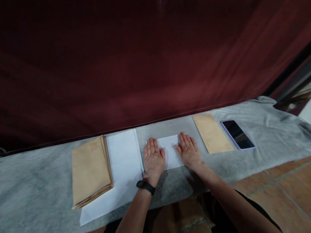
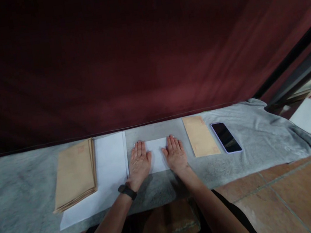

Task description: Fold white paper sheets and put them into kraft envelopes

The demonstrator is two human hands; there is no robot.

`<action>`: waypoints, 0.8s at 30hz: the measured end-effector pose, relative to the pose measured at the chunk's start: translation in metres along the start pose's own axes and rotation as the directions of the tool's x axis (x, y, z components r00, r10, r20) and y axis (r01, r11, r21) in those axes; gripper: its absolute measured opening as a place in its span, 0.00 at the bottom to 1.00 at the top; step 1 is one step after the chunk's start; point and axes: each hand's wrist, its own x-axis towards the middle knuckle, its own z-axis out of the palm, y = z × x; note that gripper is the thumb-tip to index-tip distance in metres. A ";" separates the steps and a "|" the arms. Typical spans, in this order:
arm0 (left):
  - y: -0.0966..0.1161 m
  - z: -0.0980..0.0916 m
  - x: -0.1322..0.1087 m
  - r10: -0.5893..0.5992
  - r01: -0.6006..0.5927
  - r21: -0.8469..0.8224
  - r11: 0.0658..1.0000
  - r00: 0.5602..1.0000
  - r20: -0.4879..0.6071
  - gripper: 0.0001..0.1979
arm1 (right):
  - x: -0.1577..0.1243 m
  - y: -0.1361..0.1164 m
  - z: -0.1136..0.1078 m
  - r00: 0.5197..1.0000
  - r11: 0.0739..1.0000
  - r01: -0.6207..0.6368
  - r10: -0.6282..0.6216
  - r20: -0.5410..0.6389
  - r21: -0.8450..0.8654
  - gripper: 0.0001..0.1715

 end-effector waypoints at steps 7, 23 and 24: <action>-0.005 -0.002 -0.004 -0.036 0.034 -0.050 0.998 0.999 -0.041 0.31 | -0.010 0.014 -0.002 1.000 1.000 -0.013 0.013 -0.003 0.025 0.38; 0.031 -0.014 -0.065 0.232 -0.229 -0.051 0.972 0.970 0.069 0.29 | -0.051 -0.017 -0.029 0.955 0.951 0.252 -0.274 0.111 0.180 0.31; 0.028 -0.016 -0.065 0.220 -0.217 -0.056 0.975 0.973 0.062 0.30 | -0.052 -0.014 -0.028 0.962 0.958 0.237 -0.255 0.103 0.161 0.32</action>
